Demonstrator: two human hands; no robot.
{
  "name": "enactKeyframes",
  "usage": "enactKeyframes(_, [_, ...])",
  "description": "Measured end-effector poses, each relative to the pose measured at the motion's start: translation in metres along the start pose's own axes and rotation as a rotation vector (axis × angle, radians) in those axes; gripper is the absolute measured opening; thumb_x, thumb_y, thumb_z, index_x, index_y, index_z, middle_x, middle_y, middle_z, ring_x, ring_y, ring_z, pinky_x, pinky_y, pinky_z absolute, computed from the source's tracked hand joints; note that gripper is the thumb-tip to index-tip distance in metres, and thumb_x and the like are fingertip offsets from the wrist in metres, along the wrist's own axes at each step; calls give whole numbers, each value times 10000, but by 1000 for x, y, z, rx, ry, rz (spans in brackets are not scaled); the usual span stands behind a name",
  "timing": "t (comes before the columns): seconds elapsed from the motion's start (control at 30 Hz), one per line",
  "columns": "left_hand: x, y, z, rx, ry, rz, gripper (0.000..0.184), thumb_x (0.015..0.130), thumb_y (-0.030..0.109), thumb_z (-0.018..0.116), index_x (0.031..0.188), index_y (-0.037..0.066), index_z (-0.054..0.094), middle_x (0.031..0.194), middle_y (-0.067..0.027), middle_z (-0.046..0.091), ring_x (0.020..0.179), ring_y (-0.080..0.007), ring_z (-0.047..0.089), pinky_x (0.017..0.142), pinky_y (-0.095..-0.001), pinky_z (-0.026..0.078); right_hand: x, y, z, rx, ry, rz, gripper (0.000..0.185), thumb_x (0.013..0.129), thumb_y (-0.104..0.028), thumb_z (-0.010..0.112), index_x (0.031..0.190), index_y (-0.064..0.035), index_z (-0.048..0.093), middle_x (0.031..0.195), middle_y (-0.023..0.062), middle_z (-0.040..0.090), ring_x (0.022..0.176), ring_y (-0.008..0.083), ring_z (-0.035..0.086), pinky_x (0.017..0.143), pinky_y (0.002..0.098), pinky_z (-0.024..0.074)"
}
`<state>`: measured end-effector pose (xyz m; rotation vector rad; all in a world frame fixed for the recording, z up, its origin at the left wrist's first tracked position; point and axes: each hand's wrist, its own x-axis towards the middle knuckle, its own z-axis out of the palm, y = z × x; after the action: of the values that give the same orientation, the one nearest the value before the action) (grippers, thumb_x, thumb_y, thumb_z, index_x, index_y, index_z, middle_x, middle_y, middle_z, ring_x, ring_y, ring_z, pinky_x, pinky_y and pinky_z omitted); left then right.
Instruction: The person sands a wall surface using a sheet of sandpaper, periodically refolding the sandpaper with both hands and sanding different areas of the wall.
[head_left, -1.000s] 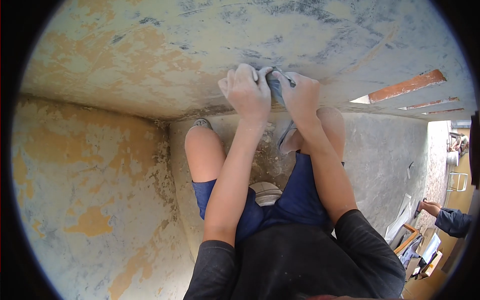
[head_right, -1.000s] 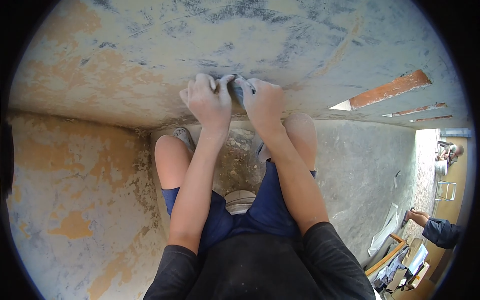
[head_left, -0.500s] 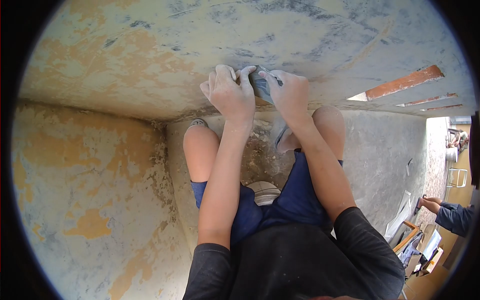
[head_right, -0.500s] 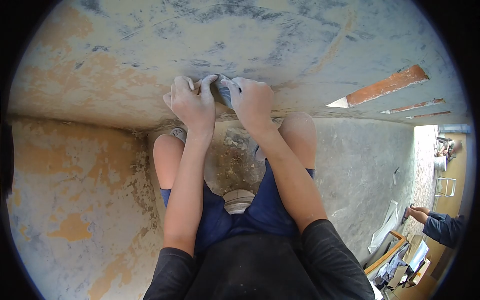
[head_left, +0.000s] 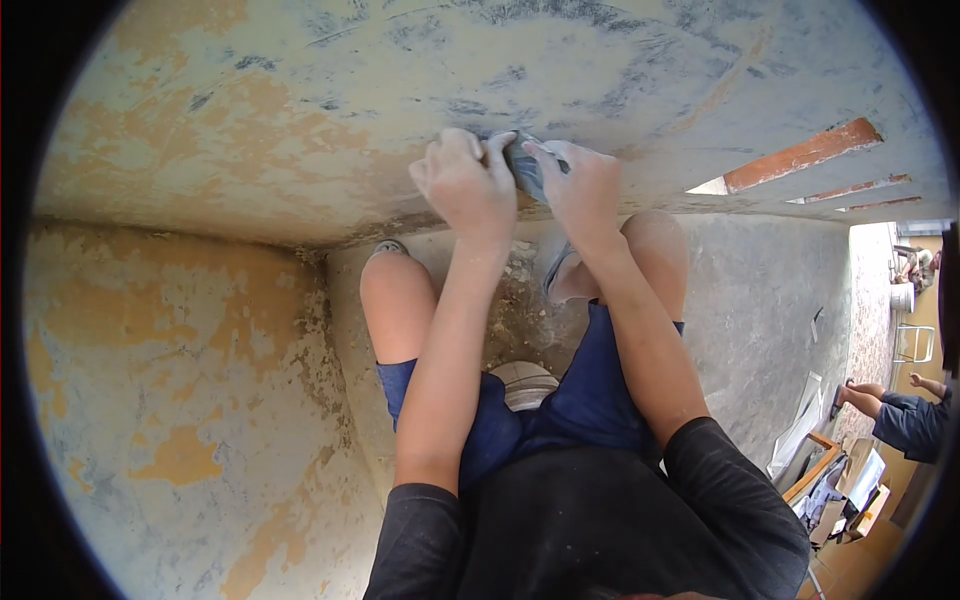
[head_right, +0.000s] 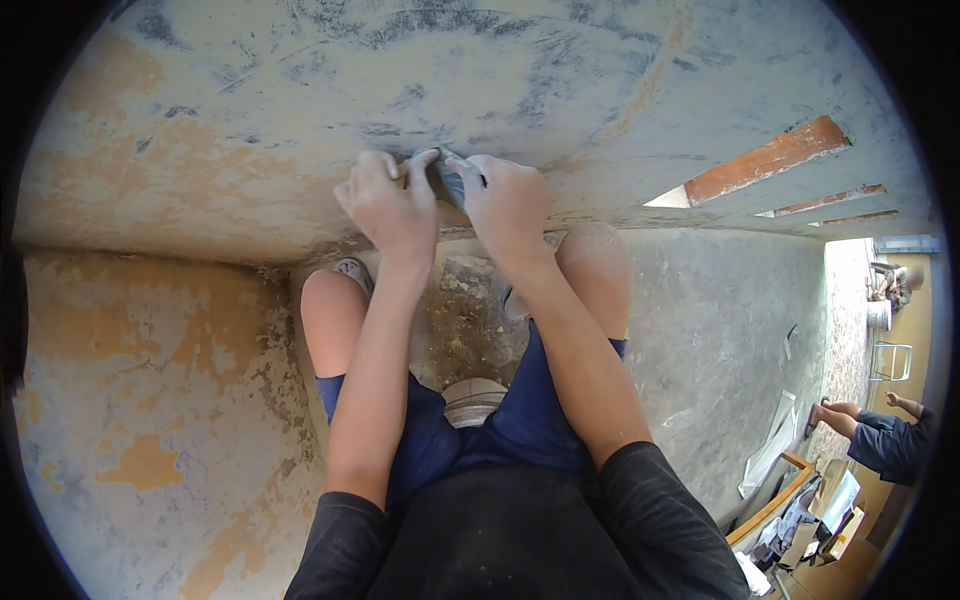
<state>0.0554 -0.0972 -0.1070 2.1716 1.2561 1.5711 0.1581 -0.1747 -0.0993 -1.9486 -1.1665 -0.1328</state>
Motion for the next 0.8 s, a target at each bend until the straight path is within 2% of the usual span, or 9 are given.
enactKeyframes(0.07, [-7, -3, 0, -6, 0, 47, 400, 818, 255, 887, 794, 114, 513, 734, -37, 532, 732, -271, 527, 760, -423, 345, -5, 1, 0, 6, -10, 56, 272, 929, -325, 776, 922, -58, 821, 774, 196, 726, 684, 386, 705, 644, 429, 542])
enactKeyframes(0.13, [5, -8, -11, 62, -4, 29, 403, 818, 256, 888, 798, 110, 512, 733, -36, 529, 737, -267, 529, 759, -409, 342, 6, -9, 6, -51, -123, 73, 251, 934, -300, 770, 948, -56, 825, 796, 200, 733, 702, 384, 714, 650, 422, 546])
enactKeyframes(0.23, [10, -11, -21, 38, 2, -50, 399, 825, 254, 881, 803, 104, 512, 738, -41, 526, 739, -281, 523, 764, -407, 344, 0, -16, 12, -60, -53, -23, 252, 940, -293, 766, 936, -48, 823, 795, 202, 732, 706, 389, 714, 641, 418, 543])
enactKeyframes(0.37, [-1, 2, 1, -11, -31, -56, 396, 829, 246, 878, 814, 107, 508, 741, -38, 522, 740, -278, 523, 769, -408, 341, 1, -1, -2, 41, -6, 15, 263, 939, -303, 760, 929, -47, 821, 787, 204, 726, 708, 400, 707, 638, 422, 541])
enactKeyframes(0.47, [-4, -1, 0, -74, -26, -35, 399, 832, 249, 876, 813, 103, 505, 749, -39, 520, 732, -274, 512, 769, -410, 337, 0, -3, 3, 10, 11, 29, 274, 968, -301, 704, 864, -65, 795, 743, 189, 709, 686, 402, 691, 624, 475, 526])
enactKeyframes(0.53, [5, -7, -12, 27, 13, 11, 389, 832, 237, 870, 822, 99, 507, 756, -41, 518, 737, -271, 518, 769, -413, 338, 3, -11, 9, 7, -75, 20, 254, 965, -280, 701, 870, -63, 792, 755, 188, 714, 695, 399, 695, 628, 476, 525])
enactKeyframes(0.57, [8, -9, -17, 25, 12, 12, 389, 832, 237, 870, 822, 99, 507, 756, -41, 518, 737, -271, 518, 769, -413, 338, 3, -15, 12, 5, -74, 21, 254, 965, -280, 701, 870, -63, 792, 755, 188, 714, 695, 399, 695, 628, 476, 525])
enactKeyframes(0.63, [12, -12, -24, -5, 18, -117, 380, 836, 242, 865, 815, 96, 515, 760, -46, 518, 729, -281, 514, 764, -418, 340, 1, -25, 13, -72, -65, -40, 226, 949, -268, 747, 949, -55, 824, 831, 210, 735, 724, 391, 718, 660, 421, 552])
enactKeyframes(0.8, [2, 5, 3, -68, -4, -43, 387, 832, 248, 872, 813, 95, 517, 755, -44, 516, 715, -277, 509, 765, -419, 339, 2, 0, -2, -11, 6, 11, 237, 947, -289, 746, 951, -64, 822, 837, 208, 735, 739, 389, 720, 676, 431, 559])
